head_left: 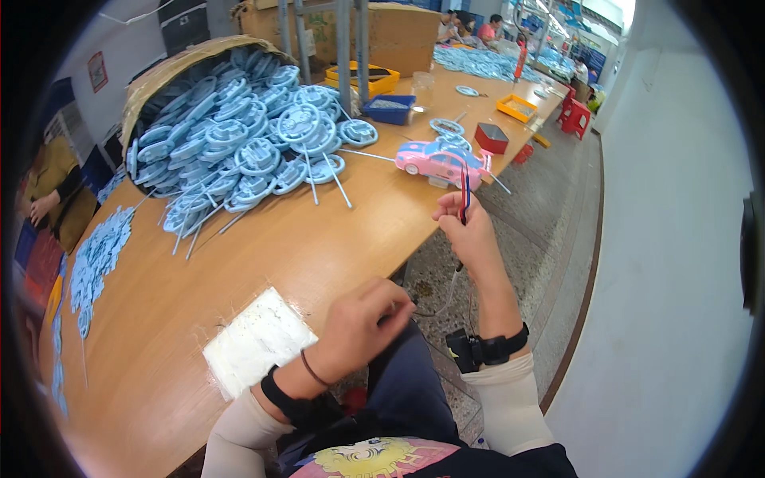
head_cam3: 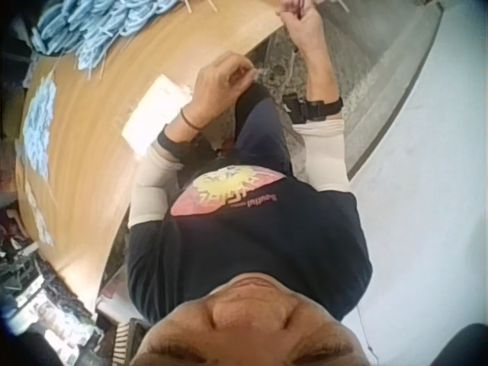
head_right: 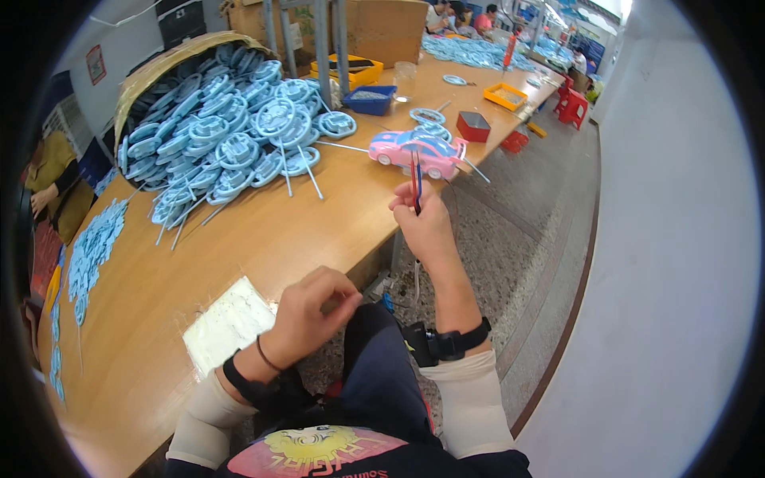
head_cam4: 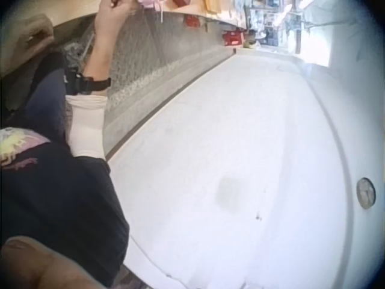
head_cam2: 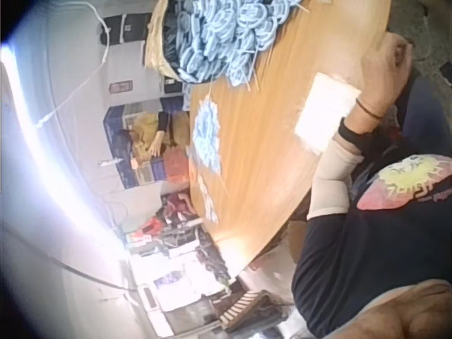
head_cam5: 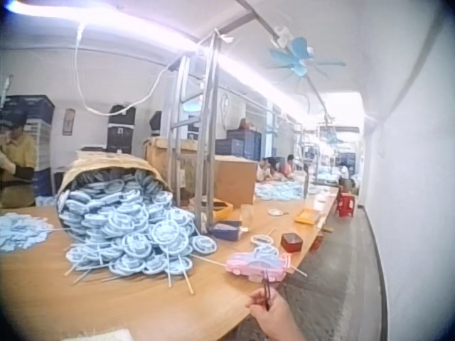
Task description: The person assembles light blue plastic toy steering wheels by inserting a small rectangular component into the center of each wheel. They pick up wheels from a large pile, insert the component, and place the finished items on the table.
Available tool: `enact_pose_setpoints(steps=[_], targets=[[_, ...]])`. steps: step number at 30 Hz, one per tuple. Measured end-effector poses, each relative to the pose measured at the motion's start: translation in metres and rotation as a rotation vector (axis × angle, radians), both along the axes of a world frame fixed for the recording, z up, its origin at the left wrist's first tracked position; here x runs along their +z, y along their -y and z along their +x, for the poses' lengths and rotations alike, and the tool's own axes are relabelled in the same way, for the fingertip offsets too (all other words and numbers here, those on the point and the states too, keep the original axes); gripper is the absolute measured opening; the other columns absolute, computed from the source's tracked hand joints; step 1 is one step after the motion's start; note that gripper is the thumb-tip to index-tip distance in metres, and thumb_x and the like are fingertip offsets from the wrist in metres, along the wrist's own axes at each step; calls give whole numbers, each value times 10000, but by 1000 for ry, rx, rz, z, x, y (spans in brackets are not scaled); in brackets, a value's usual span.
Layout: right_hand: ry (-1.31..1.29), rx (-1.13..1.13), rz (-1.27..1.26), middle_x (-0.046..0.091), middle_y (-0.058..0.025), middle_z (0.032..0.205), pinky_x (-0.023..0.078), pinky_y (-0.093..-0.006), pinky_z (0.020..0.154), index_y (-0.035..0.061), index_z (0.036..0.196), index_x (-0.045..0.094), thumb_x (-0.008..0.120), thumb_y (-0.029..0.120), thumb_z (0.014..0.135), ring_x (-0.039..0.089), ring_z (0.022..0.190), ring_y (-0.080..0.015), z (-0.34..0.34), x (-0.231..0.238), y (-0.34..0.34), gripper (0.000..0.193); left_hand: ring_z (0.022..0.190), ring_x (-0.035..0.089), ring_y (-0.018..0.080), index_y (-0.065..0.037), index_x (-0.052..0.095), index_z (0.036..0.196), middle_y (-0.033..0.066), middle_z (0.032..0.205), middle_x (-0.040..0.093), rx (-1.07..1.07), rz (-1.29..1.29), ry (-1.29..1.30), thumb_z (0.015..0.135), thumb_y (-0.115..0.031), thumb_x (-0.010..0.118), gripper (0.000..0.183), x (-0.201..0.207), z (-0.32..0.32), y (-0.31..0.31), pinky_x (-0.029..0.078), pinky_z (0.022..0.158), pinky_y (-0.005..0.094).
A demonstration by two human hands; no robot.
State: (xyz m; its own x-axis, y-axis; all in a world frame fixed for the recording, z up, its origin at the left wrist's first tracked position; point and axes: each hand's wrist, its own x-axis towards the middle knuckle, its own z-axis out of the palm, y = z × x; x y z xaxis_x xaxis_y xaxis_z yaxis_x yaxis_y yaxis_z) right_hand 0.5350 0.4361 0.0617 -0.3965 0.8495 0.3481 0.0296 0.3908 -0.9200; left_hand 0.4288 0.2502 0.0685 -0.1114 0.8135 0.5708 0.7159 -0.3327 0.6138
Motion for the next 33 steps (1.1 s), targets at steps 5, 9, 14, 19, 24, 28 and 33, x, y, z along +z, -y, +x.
enact_pose_setpoints(steps=[5,9,14,19,24,28,33], targets=[[100,62,157,579,-96,802,446,-323,684,30,997,522,602,270,791,569,739,-204,-17,9,11,325,706,596,247,-27,598,827,102,786,601,182,-135,-169,770,-119,624,111,-23,-80,-30,479,625,324],[235,154,133,553,-89,772,441,-318,683,31,1013,502,596,303,813,559,723,-202,-40,-4,15,351,771,574,304,-36,596,861,139,820,595,375,-116,-237,758,-165,604,165,-41,-148,-54,466,689,379],[132,244,107,536,-58,785,439,-310,659,19,1022,467,531,272,863,524,698,-167,-26,-16,29,306,768,593,258,-47,585,923,101,854,608,397,-136,93,789,-181,606,190,-39,-219,-95,495,676,363],[7,393,-244,470,-17,739,290,-187,451,71,965,411,441,246,908,345,520,-38,-21,-32,42,187,771,587,138,-43,570,981,25,865,606,-208,74,1604,865,-158,564,163,24,-261,-73,522,642,295],[142,344,-180,512,-43,754,388,-259,580,39,953,427,417,219,913,453,640,-109,-31,-57,39,184,740,481,121,-44,566,989,8,810,526,-810,422,1705,864,-154,556,166,90,-257,-14,436,670,252],[166,372,-196,514,-54,751,412,-276,633,29,942,432,418,213,908,489,682,-145,-48,-60,40,187,677,442,104,-39,558,1034,-2,796,491,-1110,533,1301,903,-239,490,248,131,-227,34,382,586,225],[181,359,-56,492,-22,733,297,-207,496,56,970,429,389,301,919,370,558,-60,-54,-80,33,254,592,532,127,-24,574,902,19,743,559,-157,289,571,862,-159,555,142,126,-198,40,435,517,277]])
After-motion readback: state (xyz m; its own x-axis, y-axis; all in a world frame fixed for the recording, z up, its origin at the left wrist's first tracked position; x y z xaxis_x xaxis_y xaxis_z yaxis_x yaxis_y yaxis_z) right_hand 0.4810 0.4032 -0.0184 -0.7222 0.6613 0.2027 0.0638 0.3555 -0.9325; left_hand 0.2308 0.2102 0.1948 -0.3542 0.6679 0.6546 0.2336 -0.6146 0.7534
